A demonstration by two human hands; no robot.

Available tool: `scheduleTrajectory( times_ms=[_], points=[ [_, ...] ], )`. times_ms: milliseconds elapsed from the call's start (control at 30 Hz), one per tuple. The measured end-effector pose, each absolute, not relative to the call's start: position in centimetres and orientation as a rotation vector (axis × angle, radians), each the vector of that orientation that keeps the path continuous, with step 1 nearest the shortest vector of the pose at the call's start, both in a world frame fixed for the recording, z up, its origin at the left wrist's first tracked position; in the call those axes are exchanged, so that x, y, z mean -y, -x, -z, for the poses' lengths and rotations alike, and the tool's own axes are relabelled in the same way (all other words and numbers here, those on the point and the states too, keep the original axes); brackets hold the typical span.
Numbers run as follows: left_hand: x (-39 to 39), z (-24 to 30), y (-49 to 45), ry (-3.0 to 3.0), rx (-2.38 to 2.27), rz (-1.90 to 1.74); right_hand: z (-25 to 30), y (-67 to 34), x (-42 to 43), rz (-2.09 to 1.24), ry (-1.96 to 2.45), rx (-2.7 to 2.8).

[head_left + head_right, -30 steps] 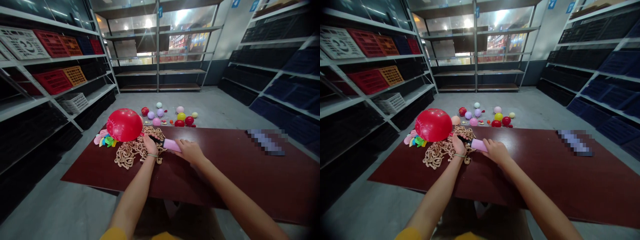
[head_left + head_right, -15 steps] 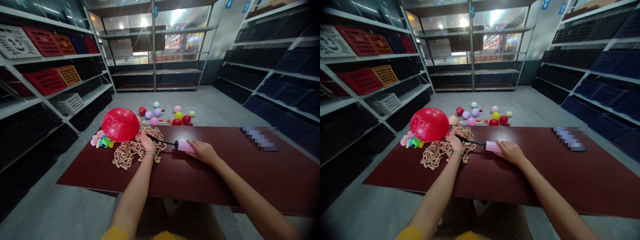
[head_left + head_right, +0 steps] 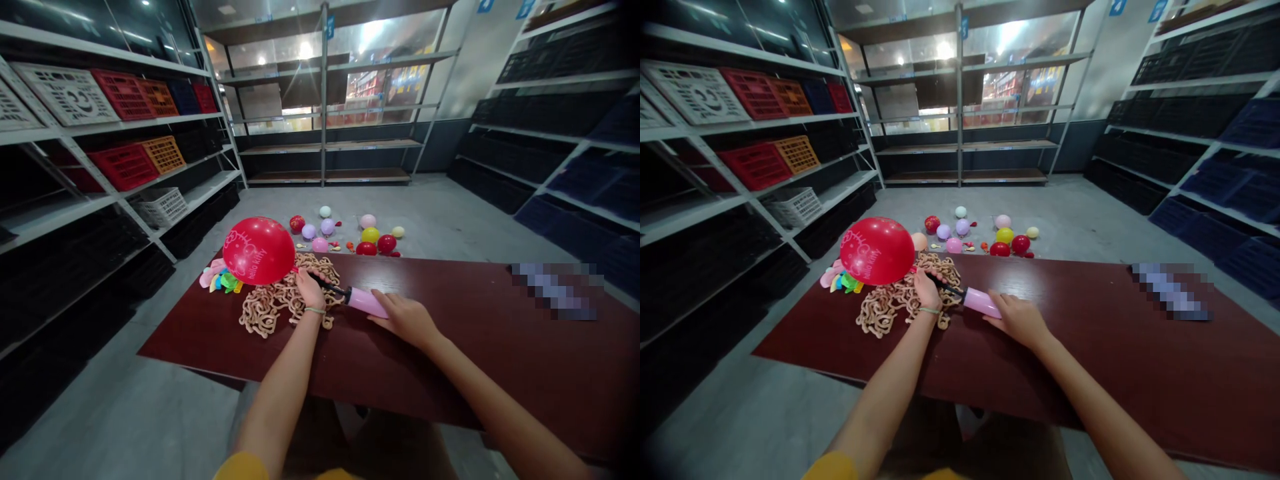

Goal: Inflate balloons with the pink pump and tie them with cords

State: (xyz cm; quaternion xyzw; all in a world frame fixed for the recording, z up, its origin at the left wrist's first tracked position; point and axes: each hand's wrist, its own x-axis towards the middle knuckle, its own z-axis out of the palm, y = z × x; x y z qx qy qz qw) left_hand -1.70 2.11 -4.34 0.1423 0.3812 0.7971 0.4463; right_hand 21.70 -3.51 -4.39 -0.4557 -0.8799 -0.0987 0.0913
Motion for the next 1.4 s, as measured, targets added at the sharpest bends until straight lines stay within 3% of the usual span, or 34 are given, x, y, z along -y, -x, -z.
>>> scheduleTrajectory(
  times_ms=[200, 600, 933, 1133, 1400],
  points=[
    [-2.4, 3.9, 2.3, -0.345, -0.943, -2.007, 4.6, -25.9, 2.9, 0.415, 1.352, 2.622],
    [-1.5, 3.6, 1.1, -0.390, -0.990, -1.984, 3.9, -16.5, 2.3, 0.230, 1.359, 2.568],
    [-1.0, 2.0, 1.7, -0.432, -0.872, -1.977, 4.4, -22.6, 3.2, 0.414, 1.251, 2.473],
    [-1.1, 0.5, 5.0, -0.419, -0.845, -2.051, 4.1, -26.2, 2.7, 0.402, 1.538, 2.183],
    [-0.5, -0.7, 7.1, -0.482, -0.851, -2.195, 2.4, -18.6, 0.1, 0.384, 1.306, 2.400]
  ],
)
